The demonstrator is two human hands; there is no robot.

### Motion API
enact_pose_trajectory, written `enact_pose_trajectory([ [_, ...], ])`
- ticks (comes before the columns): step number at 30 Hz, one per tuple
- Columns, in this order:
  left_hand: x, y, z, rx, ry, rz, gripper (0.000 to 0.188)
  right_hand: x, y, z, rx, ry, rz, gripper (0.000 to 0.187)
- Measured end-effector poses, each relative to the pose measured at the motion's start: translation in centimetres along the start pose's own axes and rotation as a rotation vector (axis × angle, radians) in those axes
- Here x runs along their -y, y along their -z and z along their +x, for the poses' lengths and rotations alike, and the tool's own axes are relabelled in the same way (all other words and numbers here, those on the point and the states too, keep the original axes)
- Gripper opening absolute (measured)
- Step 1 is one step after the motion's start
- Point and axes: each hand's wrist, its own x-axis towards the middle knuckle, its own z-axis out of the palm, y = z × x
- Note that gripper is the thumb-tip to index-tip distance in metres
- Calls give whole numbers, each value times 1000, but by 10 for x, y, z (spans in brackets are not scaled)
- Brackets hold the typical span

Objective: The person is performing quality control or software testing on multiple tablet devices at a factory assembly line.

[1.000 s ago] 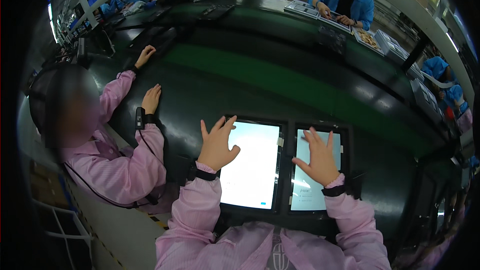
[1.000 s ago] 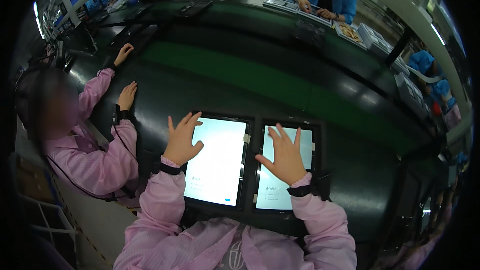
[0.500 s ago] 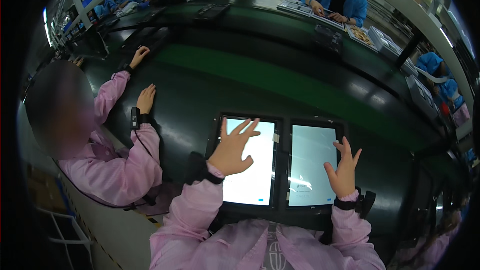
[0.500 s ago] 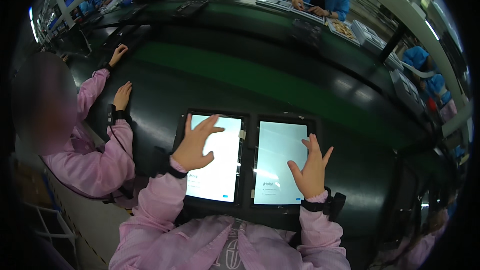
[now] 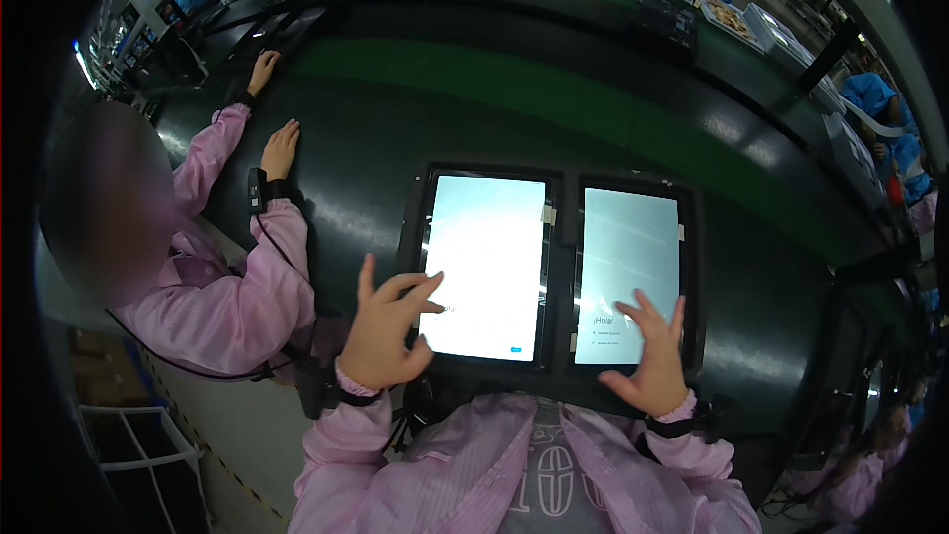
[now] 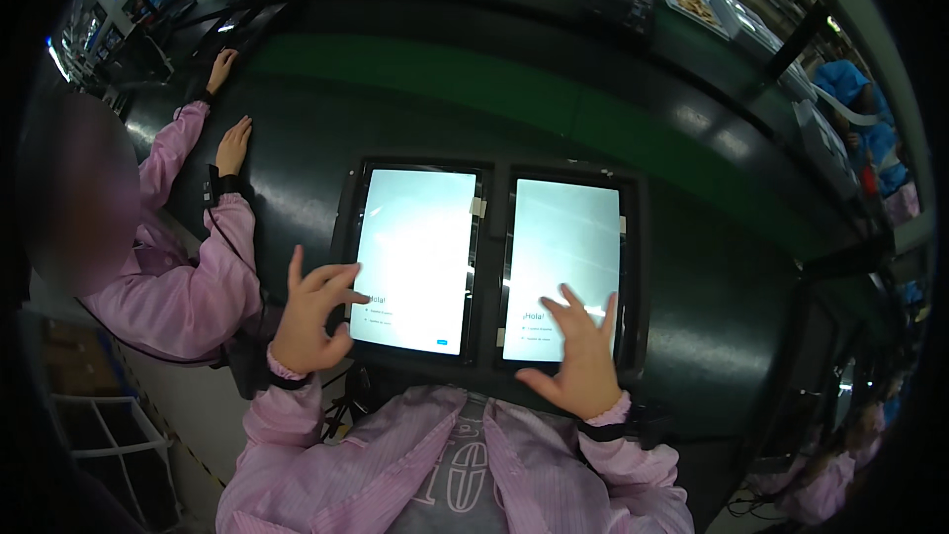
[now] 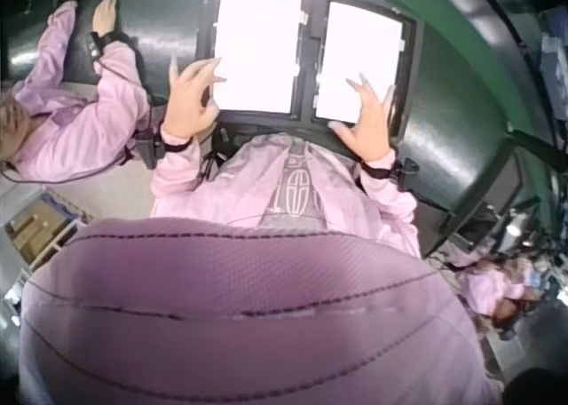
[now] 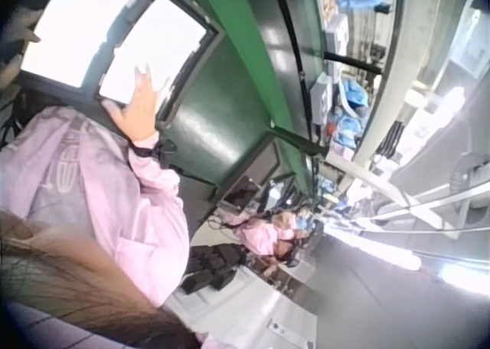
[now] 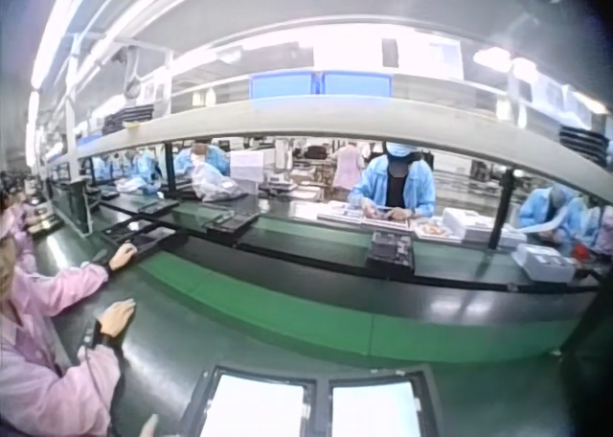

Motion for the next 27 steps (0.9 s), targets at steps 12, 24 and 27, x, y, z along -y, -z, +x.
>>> enact_pose_trajectory([
  [12, 28, -23, 10, -209, 142, -74, 75, -57, 23, 24, -136, -290, -92, 73],
  [24, 42, -45, 40, -238, 226, -231, 74, -85, 12, 25, -109, -336, -71, 55],
  [27, 43, -44, 39, -229, 232, -221, 74, -85, 10, 26, -131, -314, -14, 54],
])
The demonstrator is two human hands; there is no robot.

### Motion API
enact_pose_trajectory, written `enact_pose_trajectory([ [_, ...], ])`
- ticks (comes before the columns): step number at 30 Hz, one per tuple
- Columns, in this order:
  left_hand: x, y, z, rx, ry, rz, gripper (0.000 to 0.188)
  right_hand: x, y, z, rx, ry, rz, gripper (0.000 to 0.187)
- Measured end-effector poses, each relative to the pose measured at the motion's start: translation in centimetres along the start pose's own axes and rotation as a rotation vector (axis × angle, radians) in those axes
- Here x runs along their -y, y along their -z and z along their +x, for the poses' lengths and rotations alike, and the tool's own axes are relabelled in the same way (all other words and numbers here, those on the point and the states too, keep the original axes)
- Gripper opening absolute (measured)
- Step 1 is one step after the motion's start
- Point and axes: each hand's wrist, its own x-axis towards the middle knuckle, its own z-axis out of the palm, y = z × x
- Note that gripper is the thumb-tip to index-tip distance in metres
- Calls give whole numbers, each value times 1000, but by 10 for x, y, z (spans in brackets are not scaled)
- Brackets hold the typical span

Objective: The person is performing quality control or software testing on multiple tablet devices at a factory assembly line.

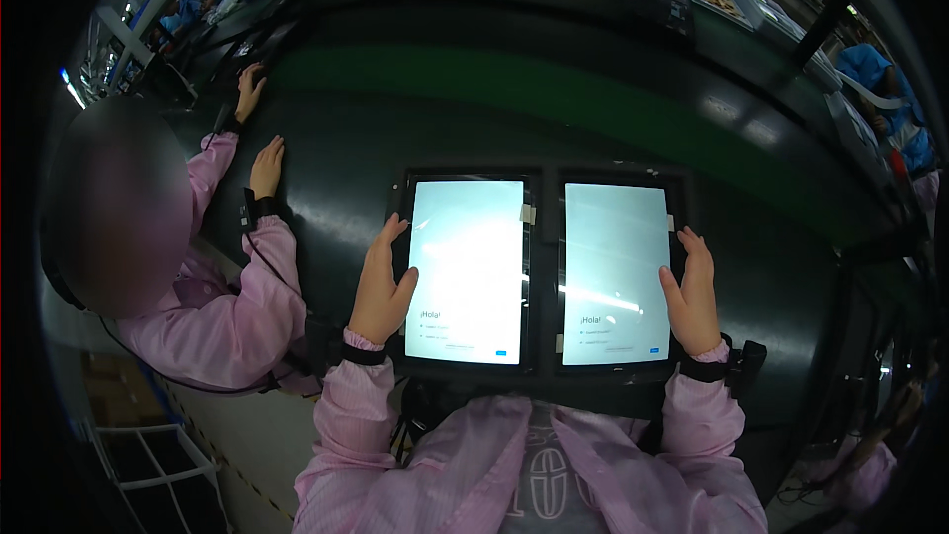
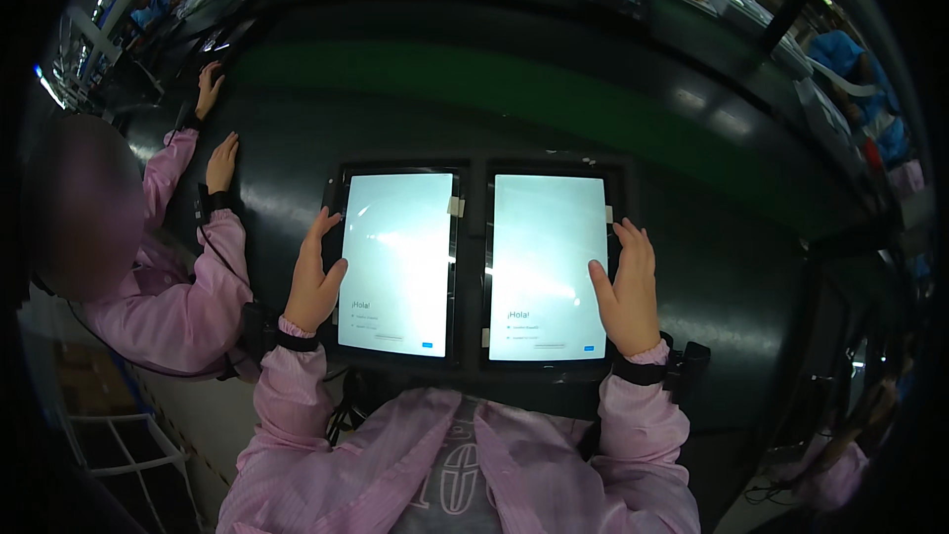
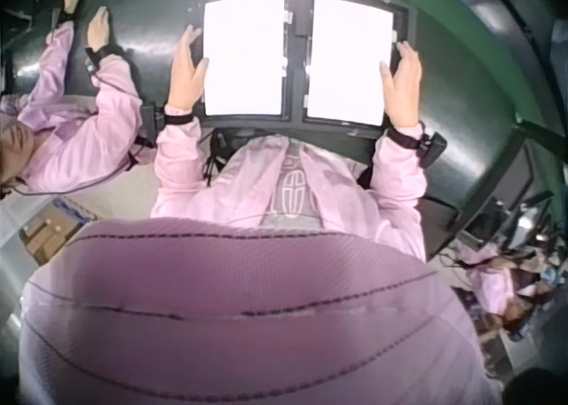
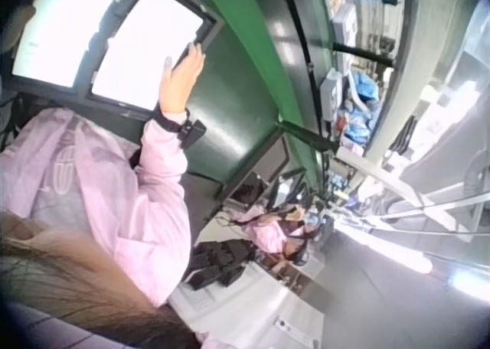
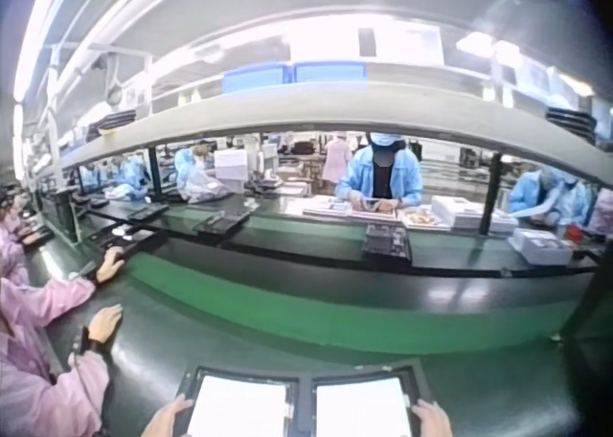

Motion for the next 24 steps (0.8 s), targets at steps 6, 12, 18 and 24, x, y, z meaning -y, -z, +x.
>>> enact_pose_trajectory([
  [6, 0, -4, 1, -4, -16, 31, 74, -2, 1, -4, 6, -38, 25, 58],
  [12, 6, -2, 4, -23, -25, 12, 74, -1, 1, 1, 13, 28, -39, 62],
  [18, 7, -1, 12, -75, -7, -14, 74, -3, -8, 3, 35, 25, -141, 70],
  [24, 6, -14, 14, -109, 38, -33, 68, 2, -12, 2, 5, -57, -142, 75],
])
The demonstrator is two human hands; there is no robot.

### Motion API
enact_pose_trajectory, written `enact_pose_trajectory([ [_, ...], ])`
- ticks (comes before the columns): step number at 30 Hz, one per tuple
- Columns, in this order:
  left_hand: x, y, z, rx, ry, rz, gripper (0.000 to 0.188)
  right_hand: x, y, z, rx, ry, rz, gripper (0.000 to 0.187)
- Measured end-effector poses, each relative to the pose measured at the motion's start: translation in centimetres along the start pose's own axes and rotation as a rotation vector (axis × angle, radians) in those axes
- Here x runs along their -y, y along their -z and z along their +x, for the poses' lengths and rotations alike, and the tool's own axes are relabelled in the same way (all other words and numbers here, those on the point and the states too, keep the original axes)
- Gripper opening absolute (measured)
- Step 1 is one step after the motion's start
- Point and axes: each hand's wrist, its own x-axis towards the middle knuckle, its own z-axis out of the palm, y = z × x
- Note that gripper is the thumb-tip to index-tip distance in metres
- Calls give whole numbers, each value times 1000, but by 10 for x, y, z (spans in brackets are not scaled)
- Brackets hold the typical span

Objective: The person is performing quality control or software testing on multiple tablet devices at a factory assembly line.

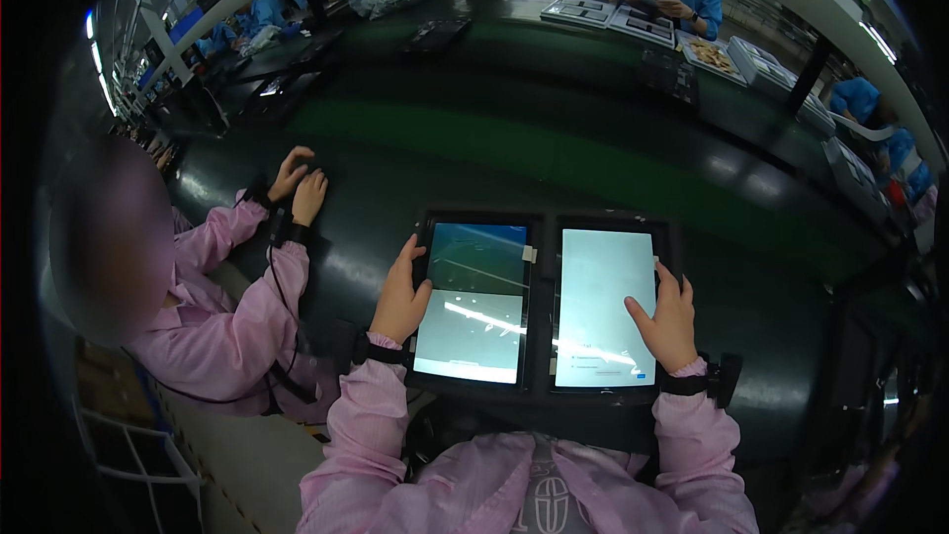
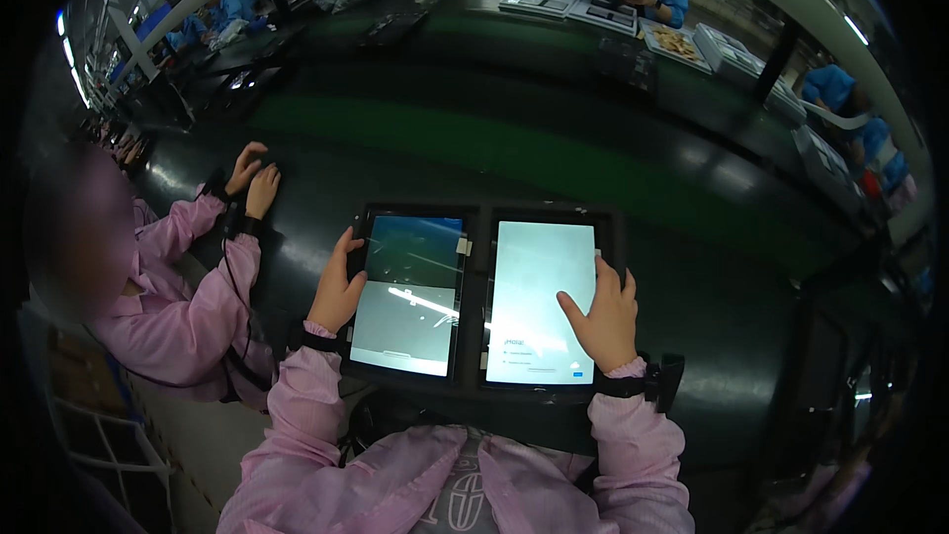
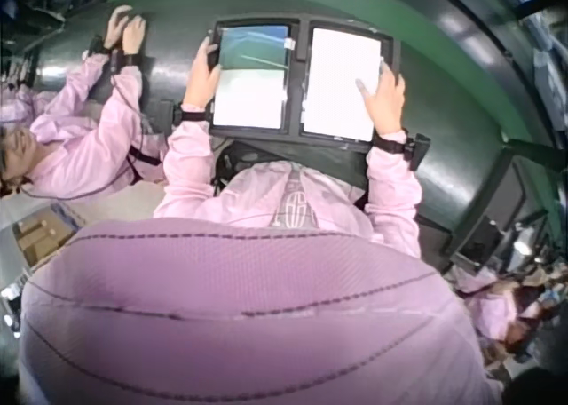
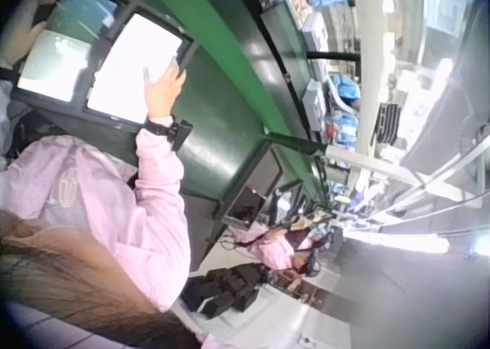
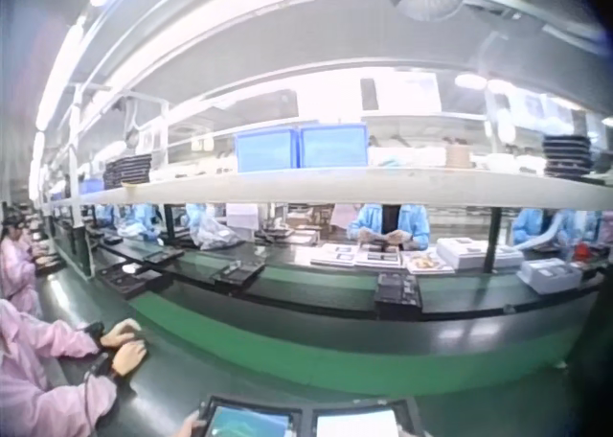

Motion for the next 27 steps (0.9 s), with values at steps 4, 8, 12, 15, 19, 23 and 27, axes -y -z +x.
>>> enact_pose_trajectory([
  [4, 4, -1, -5, -14, -33, 62, 66, -3, 0, -2, -29, 52, 71, 75],
  [8, -10, -7, -7, -105, -111, 341, 64, -10, 3, 1, -34, 127, 26, 78],
  [12, -10, -5, -16, -136, -116, 466, 65, 0, 4, 4, 14, 74, -23, 82],
  [15, -9, 0, -25, -85, -5, 192, 66, 3, 4, 4, 7, 62, -31, 83],
  [19, -6, 12, -32, 41, -20, -81, 73, -5, 2, 2, -24, 142, -3, 82],
  [23, 11, 18, -49, 108, -54, -114, 76, 1, 9, 1, 1, 118, 39, 80],
  [27, -1, 16, -59, 54, -121, 178, 69, -7, 6, -1, -21, 107, 45, 76],
])
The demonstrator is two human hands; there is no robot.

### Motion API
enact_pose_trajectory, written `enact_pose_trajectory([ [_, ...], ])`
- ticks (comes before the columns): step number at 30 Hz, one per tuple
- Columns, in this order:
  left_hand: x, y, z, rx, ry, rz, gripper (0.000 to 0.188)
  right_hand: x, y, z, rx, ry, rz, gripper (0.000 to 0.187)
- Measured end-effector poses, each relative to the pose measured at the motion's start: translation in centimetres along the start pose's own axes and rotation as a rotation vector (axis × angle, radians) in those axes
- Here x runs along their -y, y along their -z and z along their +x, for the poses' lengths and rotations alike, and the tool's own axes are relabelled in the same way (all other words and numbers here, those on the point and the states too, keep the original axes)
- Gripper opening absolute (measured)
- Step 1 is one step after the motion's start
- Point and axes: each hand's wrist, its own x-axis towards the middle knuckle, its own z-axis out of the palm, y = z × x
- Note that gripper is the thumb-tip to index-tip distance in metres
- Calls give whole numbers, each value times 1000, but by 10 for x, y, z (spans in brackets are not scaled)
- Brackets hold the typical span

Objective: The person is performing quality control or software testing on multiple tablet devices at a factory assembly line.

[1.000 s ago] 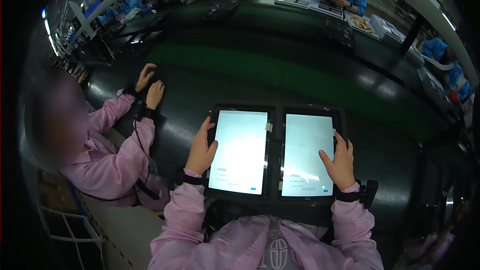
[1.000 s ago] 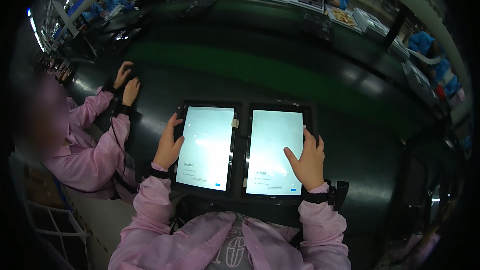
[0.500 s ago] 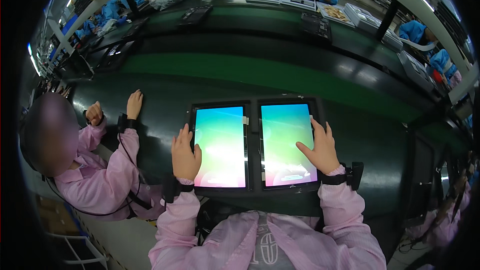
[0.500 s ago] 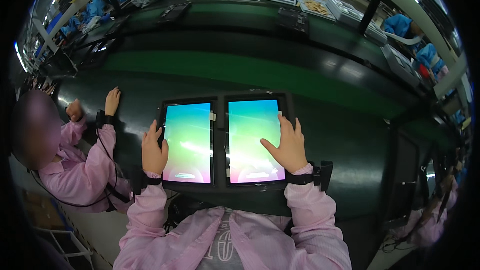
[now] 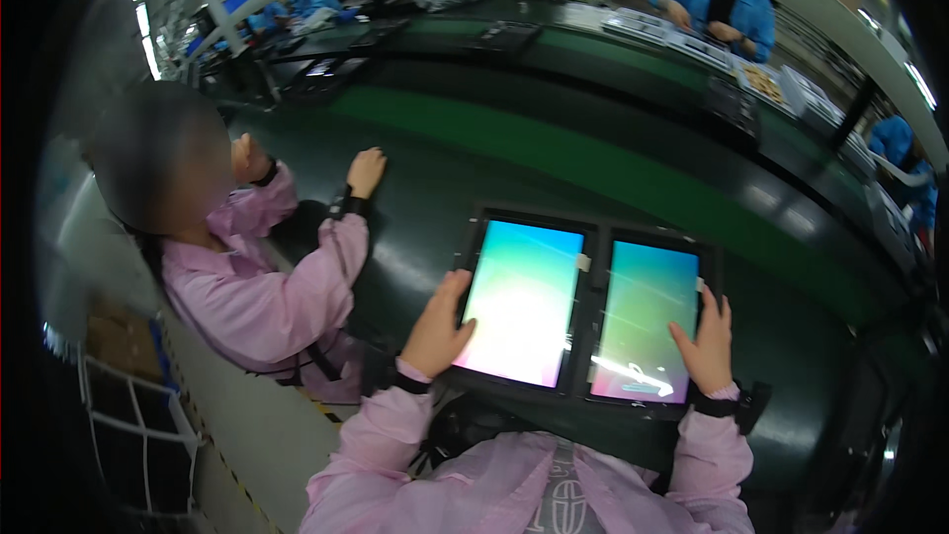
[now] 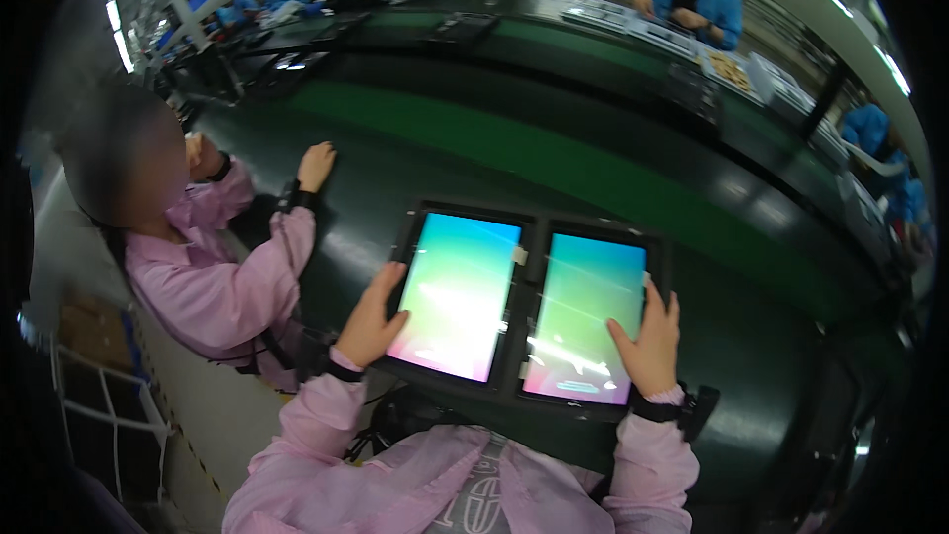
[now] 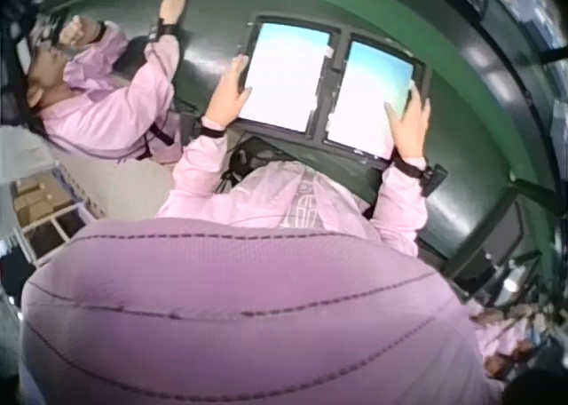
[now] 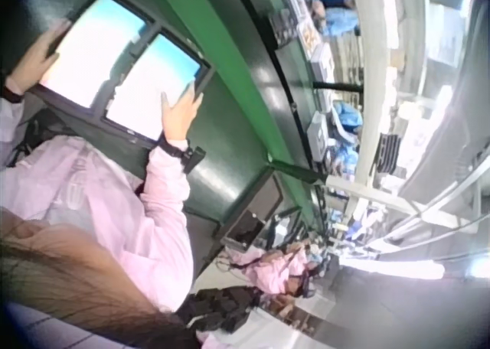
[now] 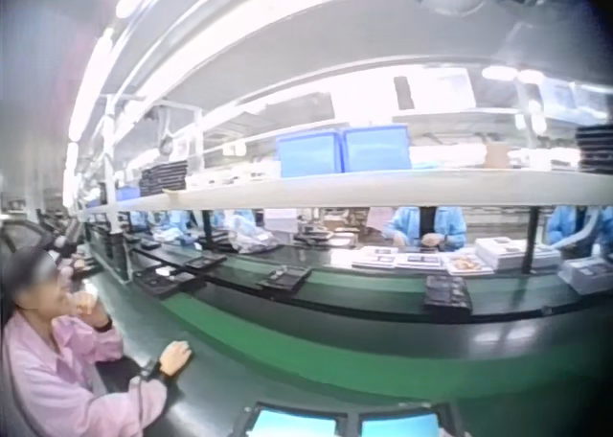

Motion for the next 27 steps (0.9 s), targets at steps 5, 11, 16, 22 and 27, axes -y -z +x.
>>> enact_pose_trajectory([
  [5, -28, -15, -2, -59, 40, 293, 66, -6, 2, -2, 47, -46, -18, 73],
  [11, -43, -19, -7, -137, 246, 287, 59, 0, 2, 4, 39, -32, 4, 74],
  [16, -21, -14, -1, -213, 254, -32, 49, 3, -2, 5, 48, -58, 16, 74],
  [22, -13, -7, 0, -177, 163, -169, 43, 2, 4, 5, 37, 1, -2, 76],
  [27, -1, 8, -6, 68, 222, -296, 61, 44, 0, -4, 41, 126, -191, 99],
])
